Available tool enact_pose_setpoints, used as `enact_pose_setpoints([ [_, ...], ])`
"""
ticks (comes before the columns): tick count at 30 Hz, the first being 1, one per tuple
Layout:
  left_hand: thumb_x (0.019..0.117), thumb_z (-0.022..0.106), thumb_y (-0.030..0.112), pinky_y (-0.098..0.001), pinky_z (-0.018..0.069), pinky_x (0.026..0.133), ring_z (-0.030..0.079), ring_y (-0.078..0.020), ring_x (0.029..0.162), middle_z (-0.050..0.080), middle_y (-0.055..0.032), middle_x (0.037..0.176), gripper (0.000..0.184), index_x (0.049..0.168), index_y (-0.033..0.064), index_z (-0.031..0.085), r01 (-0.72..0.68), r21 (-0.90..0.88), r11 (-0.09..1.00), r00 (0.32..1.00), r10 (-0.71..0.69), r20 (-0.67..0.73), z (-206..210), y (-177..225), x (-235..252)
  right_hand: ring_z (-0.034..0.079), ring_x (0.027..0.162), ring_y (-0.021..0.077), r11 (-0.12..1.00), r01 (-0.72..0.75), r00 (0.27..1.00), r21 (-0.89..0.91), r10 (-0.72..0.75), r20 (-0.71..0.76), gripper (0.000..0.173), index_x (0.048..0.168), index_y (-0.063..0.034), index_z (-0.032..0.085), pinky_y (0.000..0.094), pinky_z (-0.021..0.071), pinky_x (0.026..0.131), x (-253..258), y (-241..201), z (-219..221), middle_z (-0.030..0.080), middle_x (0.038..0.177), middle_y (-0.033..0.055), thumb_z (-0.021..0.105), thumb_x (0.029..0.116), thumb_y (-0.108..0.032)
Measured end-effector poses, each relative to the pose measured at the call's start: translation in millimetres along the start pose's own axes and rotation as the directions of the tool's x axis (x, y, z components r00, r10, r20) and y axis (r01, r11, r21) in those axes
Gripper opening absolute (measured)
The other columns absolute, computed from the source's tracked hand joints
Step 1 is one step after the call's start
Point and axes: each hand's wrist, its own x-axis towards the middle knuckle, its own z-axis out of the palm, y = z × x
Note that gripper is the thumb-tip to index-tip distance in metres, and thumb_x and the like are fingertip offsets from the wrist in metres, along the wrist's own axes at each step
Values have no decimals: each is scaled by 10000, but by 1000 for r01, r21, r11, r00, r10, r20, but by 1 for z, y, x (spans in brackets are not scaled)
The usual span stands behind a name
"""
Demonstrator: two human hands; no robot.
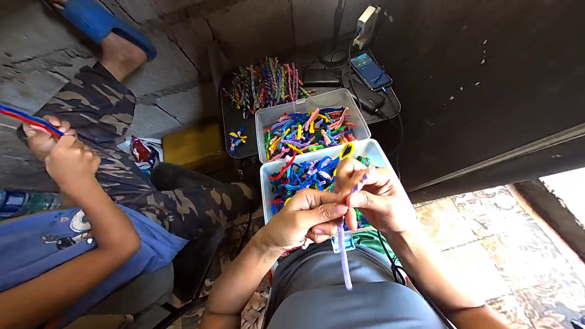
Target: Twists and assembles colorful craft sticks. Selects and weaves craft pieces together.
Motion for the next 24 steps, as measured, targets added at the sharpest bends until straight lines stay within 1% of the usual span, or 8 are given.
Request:
enact_pose_setpoints([
  [3, 1064, 474, 87, -59, 326, 505, 400, 125, 553, 502, 150, 653, 233, 950, 48, 673, -149, 594, 790, 950, 282, -137, 6, -8, 0, 599, 806, -26, 966, 30, 984, -257, -74, -164, 144, 789, -173, 697, 131, 519, 704, -4, -2, 5, 629, 860, -98, 724, 931, -163],
  [6, 1041, 527, 111, -195, 466, 557, 581, -92, 569, 618, -85, 646, 268, 873, -30, 680, -7, 1000, -28, 775, 631, 23, 11, -24, 1, 584, 835, -41, 832, 89, 950, -548, -236, -204, 153, 811, -169, 622, 131, 532, 743, -7, 0, 15, 577, 872, -101, 696, 945, -173],
  [7, 1034, 525, 106, -221, 472, 542, 600, -124, 561, 626, -104, 643, 265, 865, -31, 677, 35, 989, -142, 748, 660, 69, 12, -28, 2, 584, 832, -42, 806, 103, 941, -583, -268, -205, 156, 808, -164, 615, 128, 535, 739, -7, 1, 17, 568, 864, -97, 701, 938, -166],
  [9, 1042, 521, 105, -161, 439, 556, 548, -54, 562, 598, -69, 641, 281, 857, -43, 673, -60, 996, 73, 784, 621, 1, 14, -27, -1, 579, 815, -51, 827, 88, 950, -555, -237, -203, 186, 775, -172, 600, 113, 527, 718, -6, 0, 17, 562, 846, -103, 713, 922, -167],
  [12, 1086, 464, 155, -41, 327, 522, 409, 157, 587, 555, 170, 713, 257, 943, 85, 666, -216, 543, 812, 943, 318, -100, 11, -11, -8, 618, 876, -54, 957, 15, 999, -290, -26, -32, 90, 934, -190, 656, 142, 545, 793, -4, -7, 9, 644, 938, -129, 699, 967, -262],
  [15, 1077, 512, 239, -31, 336, 508, 457, 176, 600, 631, 200, 766, 231, 985, 162, 709, -153, 110, 982, 988, 148, 51, 5, -5, -10, 624, 1001, -39, 998, 35, 984, -59, -24, 175, 138, 1050, -169, 743, 152, 534, 873, 0, -3, 2, 681, 1054, -119, 682, 987, -276],
  [20, 1079, 499, 170, -41, 356, 537, 453, 158, 607, 585, 180, 720, 225, 1008, 79, 692, -233, 383, 894, 961, 272, -51, 7, -15, -7, 592, 836, -50, 948, 130, 987, -291, -151, -53, 130, 834, -166, 685, 128, 517, 761, -5, -3, 8, 624, 873, -109, 706, 962, -173],
  [24, 1033, 536, 96, -161, 463, 582, 574, -65, 579, 609, -90, 639, 263, 875, -56, 681, -39, 997, 61, 732, 681, -13, 13, -32, -1, 573, 847, -33, 747, 176, 930, -641, -340, -141, 163, 823, -124, 595, 123, 512, 751, -9, 4, 19, 562, 863, -61, 667, 966, -152],
])
